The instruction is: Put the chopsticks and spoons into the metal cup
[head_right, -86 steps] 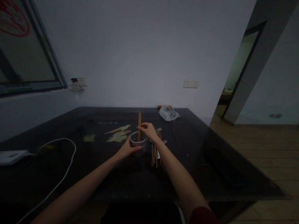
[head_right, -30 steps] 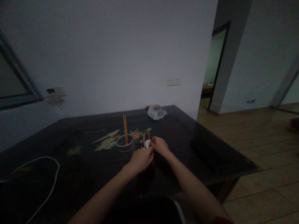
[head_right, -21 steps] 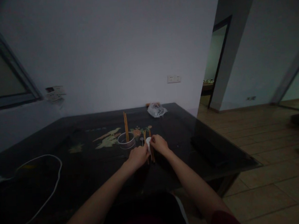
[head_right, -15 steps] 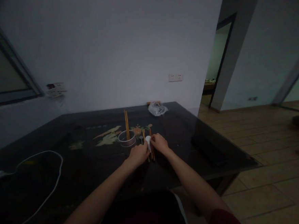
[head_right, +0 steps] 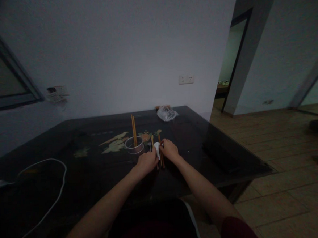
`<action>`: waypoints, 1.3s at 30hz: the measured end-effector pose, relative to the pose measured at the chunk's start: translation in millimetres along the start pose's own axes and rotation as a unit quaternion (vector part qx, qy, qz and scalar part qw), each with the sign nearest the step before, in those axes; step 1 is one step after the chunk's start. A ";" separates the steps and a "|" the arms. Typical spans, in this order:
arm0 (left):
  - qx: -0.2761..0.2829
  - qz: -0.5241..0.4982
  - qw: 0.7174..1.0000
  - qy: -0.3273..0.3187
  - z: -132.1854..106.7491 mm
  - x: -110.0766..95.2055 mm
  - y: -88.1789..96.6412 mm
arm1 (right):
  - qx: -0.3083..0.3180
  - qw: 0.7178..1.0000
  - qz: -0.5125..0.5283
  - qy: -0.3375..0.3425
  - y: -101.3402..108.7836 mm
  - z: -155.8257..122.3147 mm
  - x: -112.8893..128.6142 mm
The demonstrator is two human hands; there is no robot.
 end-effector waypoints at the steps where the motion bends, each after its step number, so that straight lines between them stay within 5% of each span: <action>1: 0.001 0.007 1.000 0.005 -0.2 0.1 -0.2 | 0.001 1.000 -0.011 0.004 -0.4 -0.1 0.4; 31: 0.049 0.019 0.998 0.041 -2.8 -0.1 -0.9 | 0.018 1.000 -0.014 0.001 -2.0 6.7 -9.1; 39: 0.025 0.022 0.999 0.023 -2.5 -2.0 -3.0 | 0.028 0.999 -0.001 -0.018 -1.4 10.9 -18.9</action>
Point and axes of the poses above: each hand's wrist, its own z-axis towards the middle knuckle, its own y-axis out of the back of the hand, x = y × z, the point moved 3 cm from there along z, towards the middle knuckle, and after that the axes turned 4 degrees about -z, right-handed, at the moved point
